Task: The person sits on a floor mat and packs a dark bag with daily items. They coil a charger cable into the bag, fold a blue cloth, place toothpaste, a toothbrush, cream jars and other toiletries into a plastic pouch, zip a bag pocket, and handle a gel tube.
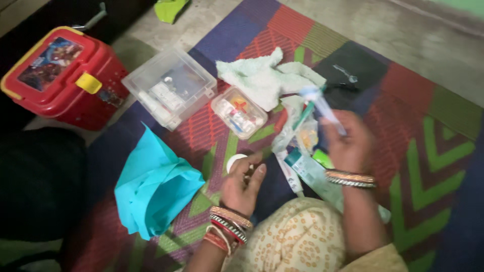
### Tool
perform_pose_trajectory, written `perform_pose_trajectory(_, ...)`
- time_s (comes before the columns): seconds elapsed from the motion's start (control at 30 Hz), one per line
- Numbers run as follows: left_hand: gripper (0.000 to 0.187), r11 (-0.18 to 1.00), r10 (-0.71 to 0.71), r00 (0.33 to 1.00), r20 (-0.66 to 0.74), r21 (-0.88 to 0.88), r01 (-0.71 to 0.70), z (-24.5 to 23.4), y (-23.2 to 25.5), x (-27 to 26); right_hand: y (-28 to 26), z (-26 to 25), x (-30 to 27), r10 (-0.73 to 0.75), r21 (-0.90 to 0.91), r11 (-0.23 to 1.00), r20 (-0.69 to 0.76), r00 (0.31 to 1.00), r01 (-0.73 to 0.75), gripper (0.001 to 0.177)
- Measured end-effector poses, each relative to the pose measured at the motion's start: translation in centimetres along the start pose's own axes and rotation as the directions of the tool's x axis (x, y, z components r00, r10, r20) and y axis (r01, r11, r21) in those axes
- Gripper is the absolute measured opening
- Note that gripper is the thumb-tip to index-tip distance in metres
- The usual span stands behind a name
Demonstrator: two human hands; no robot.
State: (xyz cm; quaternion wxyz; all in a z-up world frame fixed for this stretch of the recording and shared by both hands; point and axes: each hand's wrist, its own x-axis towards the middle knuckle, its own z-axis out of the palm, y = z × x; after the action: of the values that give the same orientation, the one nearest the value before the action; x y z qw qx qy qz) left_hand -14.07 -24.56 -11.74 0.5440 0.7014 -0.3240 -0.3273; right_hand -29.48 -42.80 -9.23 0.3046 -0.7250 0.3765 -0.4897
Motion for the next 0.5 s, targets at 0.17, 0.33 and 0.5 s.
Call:
perform_pose_trajectory(0.17, 0.041, 0.588, -0.264, 0.955, 0.136, -0.762, 0.271, 1.5, 1.5, -1.1, -8.6, 3.8, -2.3, -0.295, 0.203, 0.954, 0.532, 0.793, 0.219, 0.03)
perform_pose_trajectory(0.33, 0.036, 0.542, -0.359, 0.929, 0.095, -0.789, 0.29, -1.5, 2.8, -2.0, -8.3, 3.2, -2.4, -0.126, 0.135, 0.989, 0.624, 0.771, 0.053, 0.03)
perform_pose_trajectory(0.5, 0.037, 0.493, -0.43, 0.903, 0.007, -0.836, 0.241, -3.7, 2.1, -2.7, 2.8, -5.6, -3.0, 0.325, -0.579, 0.815, 0.411, 0.852, -0.032, 0.025)
